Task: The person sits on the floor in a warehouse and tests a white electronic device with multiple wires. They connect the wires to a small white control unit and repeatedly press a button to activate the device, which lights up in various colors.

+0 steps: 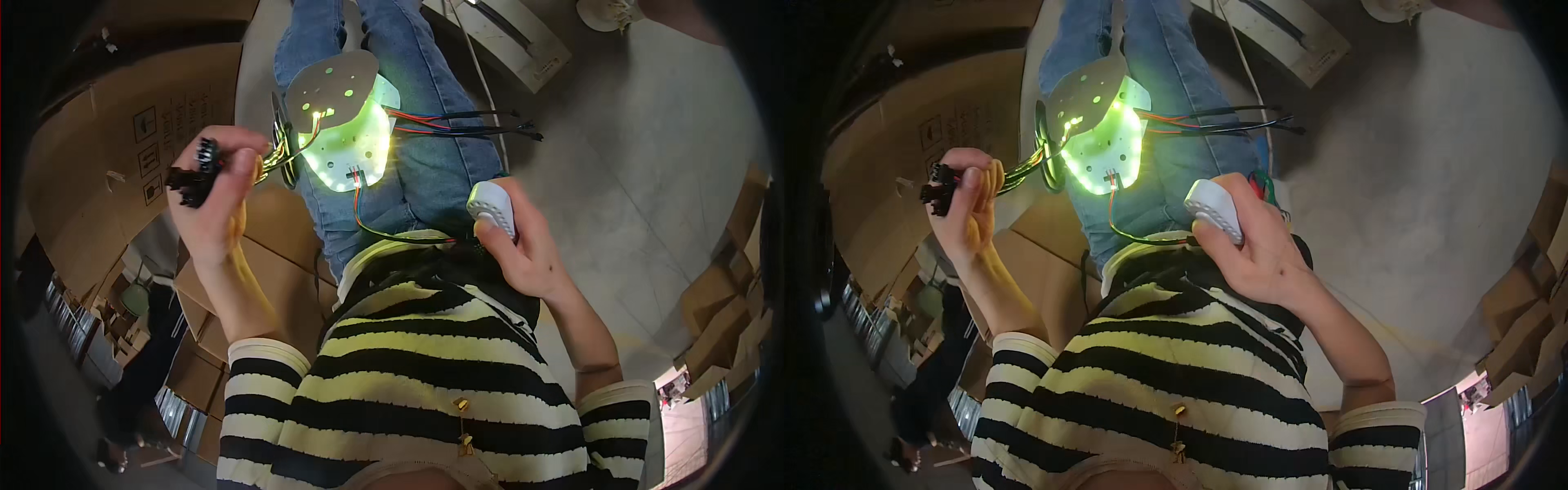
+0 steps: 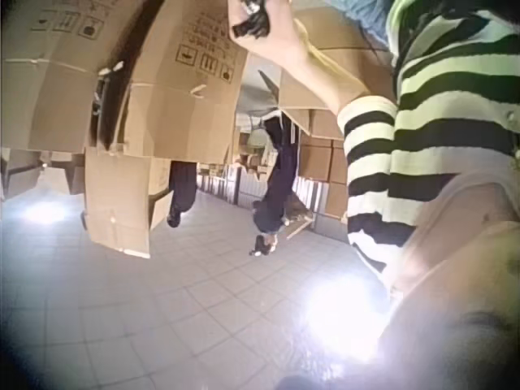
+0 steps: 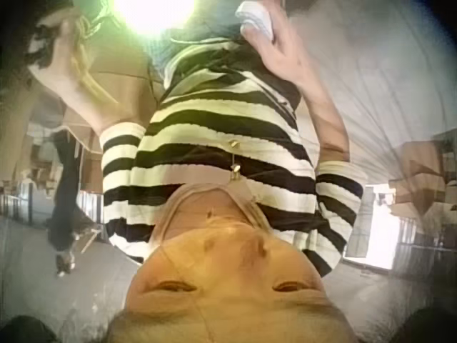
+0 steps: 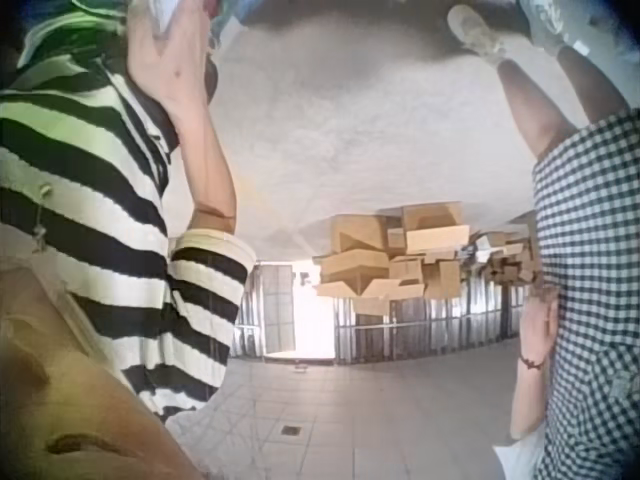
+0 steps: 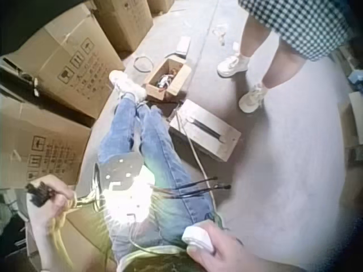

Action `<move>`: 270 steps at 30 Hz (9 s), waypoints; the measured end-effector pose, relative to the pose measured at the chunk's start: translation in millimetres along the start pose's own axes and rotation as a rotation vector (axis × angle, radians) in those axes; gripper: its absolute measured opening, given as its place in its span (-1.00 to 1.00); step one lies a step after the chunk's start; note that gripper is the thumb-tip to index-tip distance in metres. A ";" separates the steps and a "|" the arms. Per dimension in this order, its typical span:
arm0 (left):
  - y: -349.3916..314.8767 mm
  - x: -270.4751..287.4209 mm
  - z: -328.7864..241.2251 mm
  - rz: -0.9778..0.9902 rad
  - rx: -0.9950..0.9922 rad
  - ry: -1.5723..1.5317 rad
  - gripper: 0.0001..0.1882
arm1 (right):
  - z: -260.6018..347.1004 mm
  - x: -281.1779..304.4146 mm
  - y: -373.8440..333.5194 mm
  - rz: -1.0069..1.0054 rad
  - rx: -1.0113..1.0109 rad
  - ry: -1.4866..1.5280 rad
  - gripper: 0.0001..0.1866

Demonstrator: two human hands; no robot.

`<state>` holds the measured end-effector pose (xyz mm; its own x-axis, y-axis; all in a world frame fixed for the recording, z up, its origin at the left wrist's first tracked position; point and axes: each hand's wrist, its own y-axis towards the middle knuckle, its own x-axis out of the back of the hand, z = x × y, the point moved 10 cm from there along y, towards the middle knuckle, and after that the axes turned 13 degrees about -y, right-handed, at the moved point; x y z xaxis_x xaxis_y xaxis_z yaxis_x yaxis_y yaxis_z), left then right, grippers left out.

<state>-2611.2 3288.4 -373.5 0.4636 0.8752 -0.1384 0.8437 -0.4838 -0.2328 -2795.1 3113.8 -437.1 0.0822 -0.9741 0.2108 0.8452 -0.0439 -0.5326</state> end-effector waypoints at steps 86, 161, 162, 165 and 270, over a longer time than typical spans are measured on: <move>62.2 -190.8 79.0 0.605 -0.137 0.978 -0.79 | -29.8 46.4 -23.0 -0.152 0.017 0.057 -0.76; 31.4 -139.1 30.3 0.492 -0.054 0.260 -0.71 | -4.3 -24.2 35.6 0.086 0.126 0.187 -0.60; 30.4 -140.4 28.9 0.512 -0.078 0.244 -0.70 | -2.6 -24.7 36.7 0.078 0.129 0.177 -0.59; 28.3 -146.8 30.4 0.589 -0.113 0.194 -0.70 | -0.5 -24.5 40.6 0.060 0.141 0.147 -0.57; 7.8 -134.3 -8.6 0.669 -0.114 0.409 -0.80 | -57.9 96.8 -53.3 -0.509 -0.111 0.555 -0.76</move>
<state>-2664.6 3167.2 -348.5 0.9260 0.3436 0.1563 0.3632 -0.9237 -0.1217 -2862.8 3008.9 -435.8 -0.6060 -0.7951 0.0254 0.6470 -0.5112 -0.5657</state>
